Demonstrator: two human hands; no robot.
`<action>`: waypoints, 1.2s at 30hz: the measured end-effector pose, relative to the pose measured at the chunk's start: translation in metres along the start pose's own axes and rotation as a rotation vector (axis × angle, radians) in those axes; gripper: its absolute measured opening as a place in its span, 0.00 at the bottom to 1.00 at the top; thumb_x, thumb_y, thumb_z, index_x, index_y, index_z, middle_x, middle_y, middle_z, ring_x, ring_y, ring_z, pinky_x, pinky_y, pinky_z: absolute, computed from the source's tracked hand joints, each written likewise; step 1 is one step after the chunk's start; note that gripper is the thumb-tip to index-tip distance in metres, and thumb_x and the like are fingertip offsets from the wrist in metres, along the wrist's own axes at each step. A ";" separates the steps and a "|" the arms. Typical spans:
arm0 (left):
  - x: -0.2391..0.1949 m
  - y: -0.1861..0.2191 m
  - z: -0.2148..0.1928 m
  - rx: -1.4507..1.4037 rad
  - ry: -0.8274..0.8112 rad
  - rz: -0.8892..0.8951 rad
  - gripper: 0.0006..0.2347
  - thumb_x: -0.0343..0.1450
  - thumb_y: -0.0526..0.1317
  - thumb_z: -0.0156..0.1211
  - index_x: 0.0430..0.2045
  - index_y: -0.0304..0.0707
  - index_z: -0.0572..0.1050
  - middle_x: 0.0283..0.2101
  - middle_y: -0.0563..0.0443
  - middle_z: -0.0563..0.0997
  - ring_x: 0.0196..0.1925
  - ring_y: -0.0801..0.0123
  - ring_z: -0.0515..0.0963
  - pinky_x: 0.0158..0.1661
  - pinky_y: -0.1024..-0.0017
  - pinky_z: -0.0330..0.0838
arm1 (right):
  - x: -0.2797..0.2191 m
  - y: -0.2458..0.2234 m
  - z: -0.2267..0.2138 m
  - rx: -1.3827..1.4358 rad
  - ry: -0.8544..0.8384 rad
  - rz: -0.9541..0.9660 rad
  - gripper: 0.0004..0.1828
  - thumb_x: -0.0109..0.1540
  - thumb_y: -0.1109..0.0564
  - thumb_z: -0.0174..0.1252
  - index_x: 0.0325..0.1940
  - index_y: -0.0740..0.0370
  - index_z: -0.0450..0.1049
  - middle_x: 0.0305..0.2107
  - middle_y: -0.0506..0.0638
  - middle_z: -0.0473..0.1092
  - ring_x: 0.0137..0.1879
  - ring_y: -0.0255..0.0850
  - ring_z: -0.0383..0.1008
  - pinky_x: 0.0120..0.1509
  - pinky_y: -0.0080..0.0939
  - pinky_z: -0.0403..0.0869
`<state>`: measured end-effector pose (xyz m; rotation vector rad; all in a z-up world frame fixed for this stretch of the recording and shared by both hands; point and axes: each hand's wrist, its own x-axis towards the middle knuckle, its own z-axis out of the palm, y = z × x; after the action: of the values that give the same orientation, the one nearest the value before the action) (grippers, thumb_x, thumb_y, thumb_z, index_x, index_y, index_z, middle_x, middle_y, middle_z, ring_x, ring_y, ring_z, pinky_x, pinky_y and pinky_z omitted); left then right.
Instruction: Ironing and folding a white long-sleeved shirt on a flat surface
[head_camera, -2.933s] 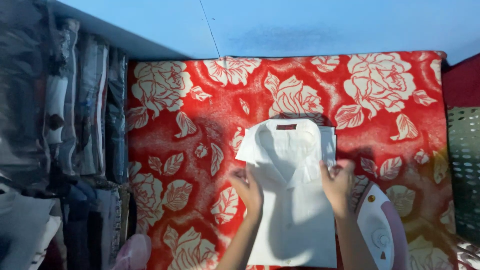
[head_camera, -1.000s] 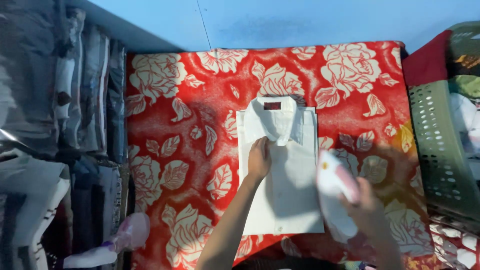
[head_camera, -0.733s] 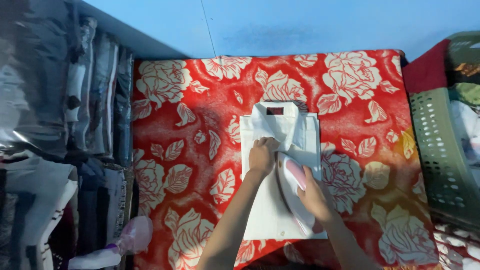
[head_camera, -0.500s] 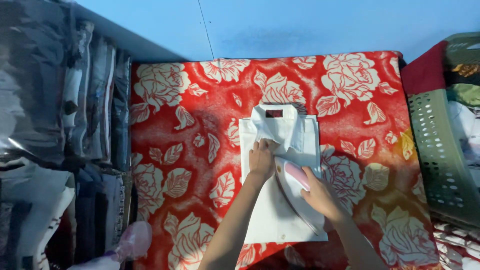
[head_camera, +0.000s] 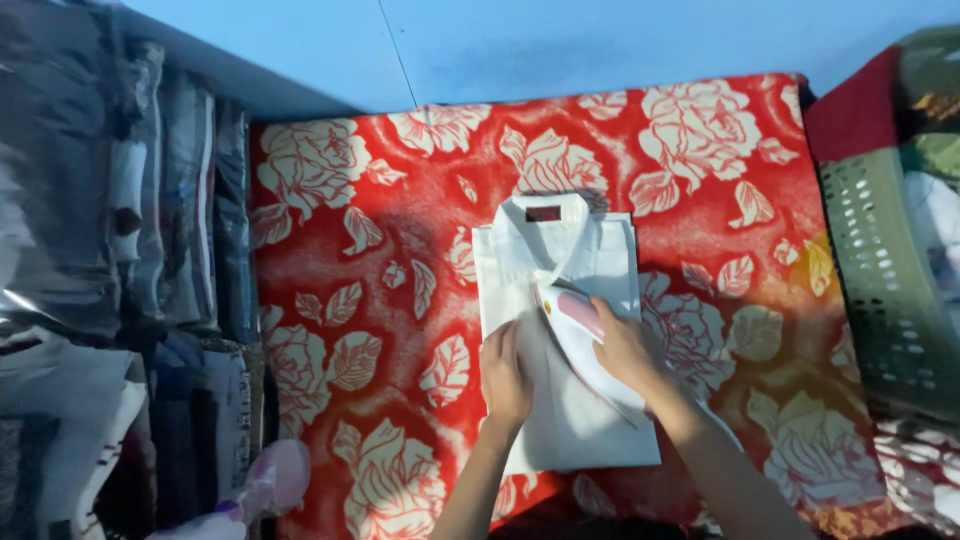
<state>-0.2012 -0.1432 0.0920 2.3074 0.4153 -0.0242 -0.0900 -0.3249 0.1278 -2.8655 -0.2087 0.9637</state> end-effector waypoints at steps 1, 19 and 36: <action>-0.009 -0.004 0.004 0.022 0.078 0.029 0.25 0.65 0.25 0.52 0.59 0.41 0.71 0.60 0.47 0.73 0.64 0.55 0.73 0.57 0.63 0.70 | 0.005 0.006 0.004 0.009 -0.008 -0.008 0.38 0.60 0.49 0.60 0.73 0.32 0.56 0.50 0.59 0.77 0.56 0.56 0.80 0.58 0.55 0.79; -0.096 -0.029 0.035 0.181 0.173 0.240 0.41 0.70 0.62 0.54 0.73 0.32 0.53 0.76 0.32 0.54 0.78 0.40 0.53 0.69 0.42 0.49 | -0.011 0.002 0.002 -0.007 0.192 -0.103 0.36 0.57 0.58 0.59 0.69 0.42 0.59 0.33 0.59 0.78 0.38 0.64 0.80 0.41 0.63 0.77; 0.081 0.020 0.053 0.160 0.406 0.233 0.21 0.62 0.49 0.74 0.47 0.47 0.76 0.44 0.55 0.79 0.47 0.64 0.78 0.46 0.65 0.69 | 0.010 0.057 -0.069 0.512 0.398 -0.047 0.44 0.53 0.51 0.65 0.76 0.36 0.65 0.64 0.51 0.69 0.70 0.51 0.66 0.72 0.53 0.65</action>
<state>-0.1130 -0.1706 0.0575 2.5053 0.3525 0.5514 -0.0346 -0.3831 0.1682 -2.4849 0.0103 0.3487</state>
